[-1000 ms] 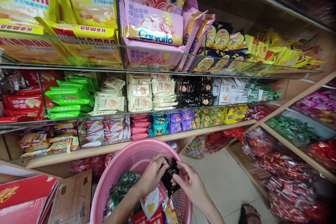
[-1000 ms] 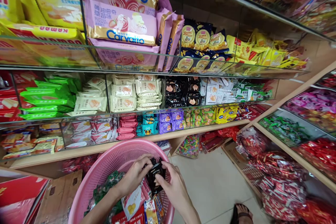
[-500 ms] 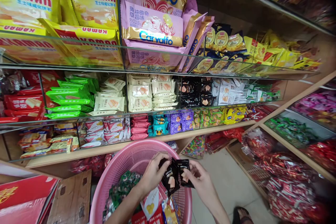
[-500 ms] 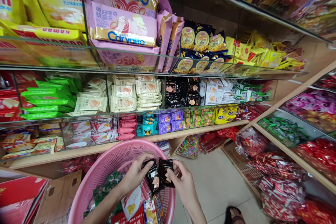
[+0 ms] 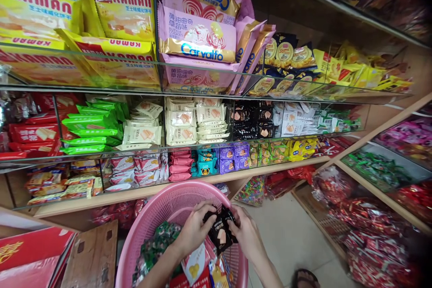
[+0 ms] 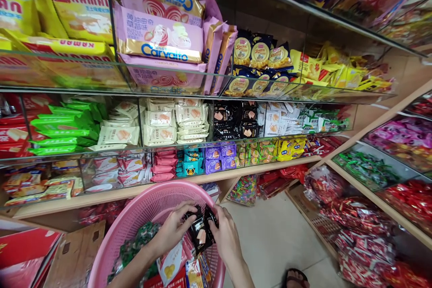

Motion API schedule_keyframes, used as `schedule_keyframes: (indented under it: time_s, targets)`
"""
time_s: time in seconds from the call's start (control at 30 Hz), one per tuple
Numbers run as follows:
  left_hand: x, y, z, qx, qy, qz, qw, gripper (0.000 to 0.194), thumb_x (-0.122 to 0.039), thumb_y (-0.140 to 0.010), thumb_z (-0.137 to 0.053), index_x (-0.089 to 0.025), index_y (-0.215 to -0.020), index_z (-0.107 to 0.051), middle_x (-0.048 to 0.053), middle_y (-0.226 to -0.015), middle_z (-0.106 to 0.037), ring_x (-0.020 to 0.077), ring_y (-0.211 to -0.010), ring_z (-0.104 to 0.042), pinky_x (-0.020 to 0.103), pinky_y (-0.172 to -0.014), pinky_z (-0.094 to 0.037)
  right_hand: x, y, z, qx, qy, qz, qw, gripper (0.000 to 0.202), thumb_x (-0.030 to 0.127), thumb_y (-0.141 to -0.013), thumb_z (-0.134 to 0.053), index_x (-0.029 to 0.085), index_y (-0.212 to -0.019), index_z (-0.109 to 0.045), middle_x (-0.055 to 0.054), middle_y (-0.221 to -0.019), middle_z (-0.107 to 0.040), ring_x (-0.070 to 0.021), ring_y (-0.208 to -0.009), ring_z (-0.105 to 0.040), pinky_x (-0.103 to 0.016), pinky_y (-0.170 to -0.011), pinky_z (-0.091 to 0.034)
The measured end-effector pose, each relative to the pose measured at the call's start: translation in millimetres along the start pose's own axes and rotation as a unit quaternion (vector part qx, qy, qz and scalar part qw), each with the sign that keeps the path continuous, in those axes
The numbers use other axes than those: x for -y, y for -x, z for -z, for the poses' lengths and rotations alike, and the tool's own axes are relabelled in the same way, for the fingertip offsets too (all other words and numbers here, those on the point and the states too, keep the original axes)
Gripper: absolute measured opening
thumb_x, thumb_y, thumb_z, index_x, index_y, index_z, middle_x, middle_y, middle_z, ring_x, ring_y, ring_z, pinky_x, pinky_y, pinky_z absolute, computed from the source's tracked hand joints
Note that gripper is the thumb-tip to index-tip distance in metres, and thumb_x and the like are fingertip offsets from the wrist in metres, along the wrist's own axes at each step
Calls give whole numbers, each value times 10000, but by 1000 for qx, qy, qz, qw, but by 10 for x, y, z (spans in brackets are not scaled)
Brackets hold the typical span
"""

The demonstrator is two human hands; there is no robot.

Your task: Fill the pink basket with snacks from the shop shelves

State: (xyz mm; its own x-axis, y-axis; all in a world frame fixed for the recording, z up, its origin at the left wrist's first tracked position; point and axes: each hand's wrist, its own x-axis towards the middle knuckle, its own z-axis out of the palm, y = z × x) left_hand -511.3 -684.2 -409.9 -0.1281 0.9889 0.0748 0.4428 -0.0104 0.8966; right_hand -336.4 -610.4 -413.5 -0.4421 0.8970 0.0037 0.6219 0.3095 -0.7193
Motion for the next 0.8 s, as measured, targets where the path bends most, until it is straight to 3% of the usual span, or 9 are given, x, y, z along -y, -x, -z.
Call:
schedule_keyframes:
  time_s: [0.2,0.37,0.5,0.8]
  targets:
    - [-19,2,6,5,-8,-4,1000,201,-311,-884,-451,-239,-1003,-596,61,-1230,-560,207,-1156,-507,380,-1010,-389,47,0,-57,-2,40,19,999,493,192,-805,-413,178,-1297,-433,-85,-1199,-594,-224,-1105,-532,-373,-946,-434]
    - [-4,16,-10,35,-29,3,999,236,-276,-810,-565,-253,-1042,-593,53,-1296,-517,223,-1196,-473,385,-1030,-375,34,-1,-68,-21,46,29,998,482,197,-806,-418,204,-1288,-445,-72,-1181,-608,-228,-1087,-550,-381,-926,-456]
    - [74,15,-26,53,-40,19,998,303,-163,-786,-529,-255,-1070,-585,47,-1311,-507,213,-1220,-451,377,-1053,-348,-4,16,-46,-35,41,36,998,465,214,-817,-416,202,-1281,-450,-69,-1203,-601,-223,-1102,-545,-381,-937,-456]
    - [167,37,6,57,-27,29,998,307,-148,-790,-506,-257,-1071,-559,39,-1306,-513,189,-1228,-440,344,-1053,-345,-28,39,-108,-12,73,21,997,503,169,-804,-403,179,-1306,-430,-91,-1185,-603,-242,-1099,-547,-388,-925,-461]
